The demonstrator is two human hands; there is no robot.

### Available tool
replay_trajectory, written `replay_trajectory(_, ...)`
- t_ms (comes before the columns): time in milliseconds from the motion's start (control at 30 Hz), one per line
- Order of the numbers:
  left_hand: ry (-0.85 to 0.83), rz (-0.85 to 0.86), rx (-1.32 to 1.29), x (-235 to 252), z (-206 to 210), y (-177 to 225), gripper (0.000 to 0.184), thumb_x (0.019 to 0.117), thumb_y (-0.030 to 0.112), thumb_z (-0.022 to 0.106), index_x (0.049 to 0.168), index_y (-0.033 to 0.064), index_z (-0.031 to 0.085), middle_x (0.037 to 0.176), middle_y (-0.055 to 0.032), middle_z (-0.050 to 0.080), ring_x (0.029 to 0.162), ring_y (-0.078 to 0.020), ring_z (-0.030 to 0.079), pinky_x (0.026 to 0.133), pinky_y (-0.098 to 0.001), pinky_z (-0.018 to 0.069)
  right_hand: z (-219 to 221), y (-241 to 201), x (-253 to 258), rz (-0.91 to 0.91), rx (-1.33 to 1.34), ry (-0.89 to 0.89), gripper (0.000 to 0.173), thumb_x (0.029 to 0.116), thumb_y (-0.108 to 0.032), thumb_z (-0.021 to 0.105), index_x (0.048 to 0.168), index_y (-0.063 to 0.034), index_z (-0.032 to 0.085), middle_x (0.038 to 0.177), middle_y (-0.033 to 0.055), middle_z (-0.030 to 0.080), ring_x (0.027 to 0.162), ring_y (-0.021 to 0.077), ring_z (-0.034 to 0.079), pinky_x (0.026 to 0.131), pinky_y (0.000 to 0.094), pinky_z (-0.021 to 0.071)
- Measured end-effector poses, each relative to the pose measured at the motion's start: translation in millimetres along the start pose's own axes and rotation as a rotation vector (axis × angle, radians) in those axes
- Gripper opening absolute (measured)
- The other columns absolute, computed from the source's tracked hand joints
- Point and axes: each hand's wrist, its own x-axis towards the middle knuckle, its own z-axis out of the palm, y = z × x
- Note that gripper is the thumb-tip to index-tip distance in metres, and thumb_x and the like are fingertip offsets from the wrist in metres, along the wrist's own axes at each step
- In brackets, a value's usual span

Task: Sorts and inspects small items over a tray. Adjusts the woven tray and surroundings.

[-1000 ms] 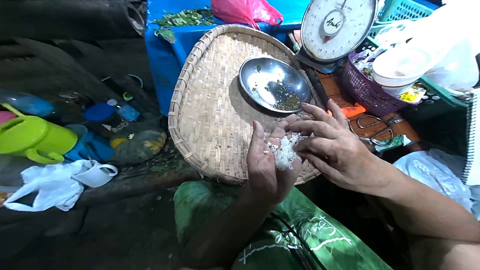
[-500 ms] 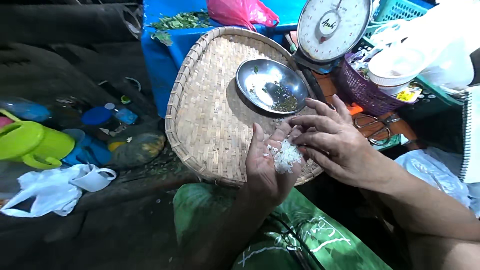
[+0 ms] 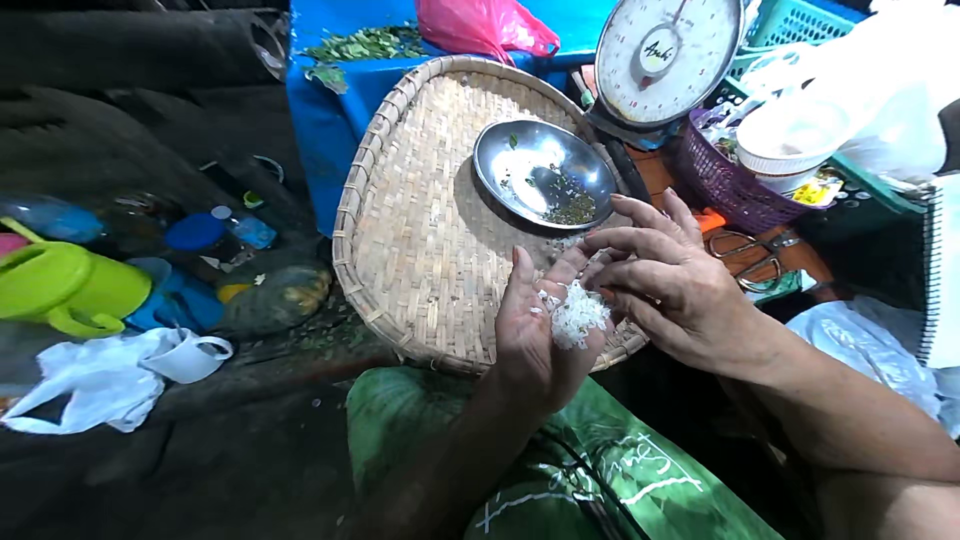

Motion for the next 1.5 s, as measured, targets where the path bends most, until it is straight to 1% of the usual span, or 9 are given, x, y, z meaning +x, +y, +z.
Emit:
replay_trajectory(167, -0.003, 0.022, 0.020, -2, -2, -2, 0.081, 0.0998, 0.068, 0.016, 0.136, 0.0073, 0.056, 0.131, -0.0105, 0.061, 0.121, -0.0198, 0.059, 0.104, -0.0391, 0.0473, 8, -1, -1, -0.002, 0.018, -0.041, 0.021, 0.0995, -0.019, 0.059, 0.098, -0.0087, 0.078, 0.130, 0.0113, 0.068, 0.145, 0.0392, 0.041, 0.119, 0.0742, 0.0122)
replay_trajectory(367, 0.005, 0.016, 0.039, -2, -3, -2, 0.079, 0.0992, 0.069, 0.020, 0.138, 0.0088, 0.055, 0.132, -0.0098, 0.061, 0.122, -0.0192, 0.058, 0.104, -0.0386, 0.0474, 11, 1, 0, -0.003, 0.047, -0.038, 0.022, 0.0992, -0.016, 0.057, 0.094, -0.0069, 0.076, 0.128, 0.0111, 0.069, 0.145, 0.0370, 0.043, 0.120, 0.0714, 0.0146)
replay_trajectory(500, -0.021, -0.014, 0.022, 0, -3, 0, 0.080, 0.0994, 0.068, 0.021, 0.142, 0.0071, 0.050, 0.136, -0.0107, 0.058, 0.125, -0.0221, 0.056, 0.107, -0.0421, 0.0449, -10, 0, 1, 0.016, 0.034, -0.031, 0.023, 0.1001, -0.018, 0.056, 0.095, -0.0076, 0.075, 0.128, 0.0102, 0.069, 0.145, 0.0367, 0.043, 0.122, 0.0679, 0.0155)
replay_trajectory(700, 0.067, -0.036, -0.042, 0, 1, 0, 0.084, 0.0994, 0.069, 0.019, 0.146, 0.0048, 0.046, 0.141, -0.0156, 0.056, 0.134, -0.0276, 0.052, 0.113, -0.0470, 0.0407, -49, -4, -4, 0.033, -0.128, -0.175, 0.031, 0.1023, -0.031, 0.053, 0.092, -0.0138, 0.077, 0.126, 0.0059, 0.070, 0.145, 0.0380, 0.041, 0.119, 0.0729, 0.0106)
replay_trajectory(867, 0.038, -0.029, -0.021, -1, 0, 1, 0.082, 0.0994, 0.069, 0.021, 0.144, 0.0060, 0.047, 0.137, -0.0134, 0.058, 0.128, -0.0259, 0.056, 0.109, -0.0452, 0.0442, -34, -11, -2, 0.020, -0.073, -0.052, 0.025, 0.1009, -0.022, 0.056, 0.100, -0.0100, 0.078, 0.125, 0.0090, 0.070, 0.144, 0.0383, 0.043, 0.120, 0.0722, 0.0120)
replay_trajectory(1033, -0.014, -0.033, -0.078, -2, -2, 0, 0.075, 0.0974, 0.070, 0.033, 0.131, 0.0089, 0.059, 0.121, -0.0090, 0.066, 0.112, -0.0183, 0.064, 0.097, -0.0360, 0.0525, 1, -12, 1, -0.045, 0.026, -0.001, 0.020, 0.0991, -0.016, 0.058, 0.096, -0.0075, 0.076, 0.129, 0.0125, 0.069, 0.144, 0.0397, 0.043, 0.119, 0.0731, 0.0145)
replay_trajectory(1300, 0.022, -0.010, -0.076, -3, -3, -2, 0.072, 0.0965, 0.072, 0.035, 0.115, 0.0095, 0.066, 0.109, -0.0061, 0.070, 0.103, -0.0138, 0.067, 0.090, -0.0319, 0.0549, 23, -10, 1, -0.043, 0.058, -0.016, 0.021, 0.1004, -0.019, 0.059, 0.103, -0.0083, 0.077, 0.129, 0.0124, 0.068, 0.144, 0.0389, 0.044, 0.118, 0.0740, 0.0161)
replay_trajectory(1433, 0.005, -0.009, -0.044, -3, -4, -2, 0.071, 0.0965, 0.072, 0.035, 0.107, 0.0096, 0.068, 0.102, -0.0054, 0.070, 0.096, -0.0127, 0.068, 0.084, -0.0300, 0.0559, 27, -9, 2, -0.060, 0.053, 0.003, 0.019, 0.0986, -0.015, 0.059, 0.096, -0.0078, 0.076, 0.127, 0.0128, 0.069, 0.143, 0.0396, 0.044, 0.118, 0.0741, 0.0157)
replay_trajectory(1500, 0.017, -0.020, -0.053, -3, -3, -1, 0.072, 0.0962, 0.073, 0.035, 0.110, 0.0095, 0.067, 0.105, -0.0059, 0.070, 0.099, -0.0134, 0.068, 0.086, -0.0310, 0.0555, 25, -8, 3, -0.064, 0.063, 0.008, 0.020, 0.0979, -0.014, 0.058, 0.092, -0.0070, 0.076, 0.126, 0.0134, 0.070, 0.143, 0.0403, 0.044, 0.118, 0.0739, 0.0157)
